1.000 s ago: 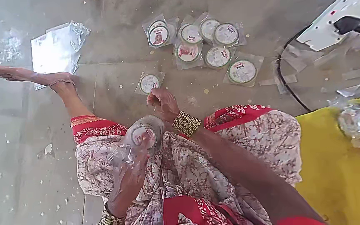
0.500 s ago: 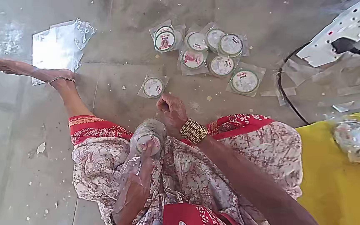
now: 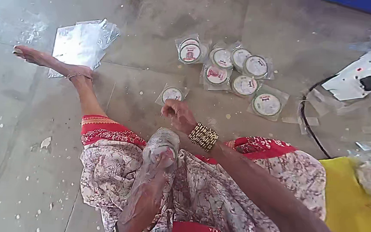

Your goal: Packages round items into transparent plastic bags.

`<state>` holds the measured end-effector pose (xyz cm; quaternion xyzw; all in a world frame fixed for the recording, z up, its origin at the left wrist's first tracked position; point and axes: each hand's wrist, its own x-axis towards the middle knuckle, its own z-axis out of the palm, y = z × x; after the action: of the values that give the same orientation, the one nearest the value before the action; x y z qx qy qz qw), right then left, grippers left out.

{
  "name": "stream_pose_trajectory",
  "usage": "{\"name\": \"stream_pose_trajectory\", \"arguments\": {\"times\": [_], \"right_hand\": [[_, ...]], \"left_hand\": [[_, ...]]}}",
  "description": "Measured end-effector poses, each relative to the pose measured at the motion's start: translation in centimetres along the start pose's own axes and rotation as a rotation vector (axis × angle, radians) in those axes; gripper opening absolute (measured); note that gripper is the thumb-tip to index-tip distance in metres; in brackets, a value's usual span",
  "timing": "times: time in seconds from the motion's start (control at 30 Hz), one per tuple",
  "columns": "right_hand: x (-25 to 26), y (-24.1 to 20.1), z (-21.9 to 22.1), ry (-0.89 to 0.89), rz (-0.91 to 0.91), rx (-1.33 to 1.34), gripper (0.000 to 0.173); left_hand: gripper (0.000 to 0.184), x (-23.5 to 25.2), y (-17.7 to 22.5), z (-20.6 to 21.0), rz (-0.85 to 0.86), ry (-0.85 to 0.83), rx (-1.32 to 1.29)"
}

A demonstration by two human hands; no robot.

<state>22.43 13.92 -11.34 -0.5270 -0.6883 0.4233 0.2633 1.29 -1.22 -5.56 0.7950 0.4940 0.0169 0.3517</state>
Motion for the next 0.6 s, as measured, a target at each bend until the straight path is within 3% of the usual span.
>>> {"name": "stream_pose_trajectory", "arguments": {"times": [0.07, 0.1, 0.2, 0.23, 0.3, 0.33, 0.43, 0.47, 0.53, 0.57, 0.6], "right_hand": [[0.4, -0.2, 0.8, -0.364, 0.011, -0.051, 0.018], [0.9, -0.2, 0.8, -0.418, -0.024, -0.067, 0.019], [2.5, -0.4, 0.0, -0.127, -0.160, -0.108, 0.015], [2.6, -0.1, 0.3, -0.149, -0.143, -0.146, 0.016], [2.3, 0.5, 1.3, -0.443, -0.007, -0.196, 0.024], [2.3, 0.8, 1.2, -0.475, 0.029, -0.180, 0.025], [1.8, 1.0, 0.1, -0.032, -0.024, -0.077, 0.013], [1.4, 1.5, 0.2, 0.021, -0.024, -0.084, 0.013], [-0.4, 2.1, 1.1, -0.205, 0.130, -0.090, 0.024], [-1.1, 2.6, 1.4, -0.230, 0.174, -0.063, 0.024], [-1.5, 2.8, 1.1, -0.132, 0.168, -0.021, 0.022]], "left_hand": [[0.039, 0.1, 0.3, -0.2, 0.035, 0.042, 0.032], [0.039, 0.2, 0.1, -0.2, 0.042, 0.050, 0.023], [0.039, 0.3, -0.3, 0.1, 0.025, 0.056, -0.091], [0.038, 0.5, 0.0, -0.1, 0.022, 0.056, -0.112], [0.037, 0.7, 0.1, -0.3, 0.039, 0.071, -0.066], [0.037, 0.8, 0.0, -0.4, 0.052, 0.073, -0.028], [0.040, 1.0, -0.1, -0.4, 0.023, 0.044, -0.036], [0.040, 1.1, -0.1, -0.6, 0.009, 0.015, -0.040], [0.043, 0.9, -0.1, -1.0, -0.024, -0.014, -0.078], [0.043, 1.1, -0.1, -1.3, -0.022, -0.001, -0.088], [0.045, 1.3, -0.2, -1.5, -0.018, 0.007, -0.112]]}}
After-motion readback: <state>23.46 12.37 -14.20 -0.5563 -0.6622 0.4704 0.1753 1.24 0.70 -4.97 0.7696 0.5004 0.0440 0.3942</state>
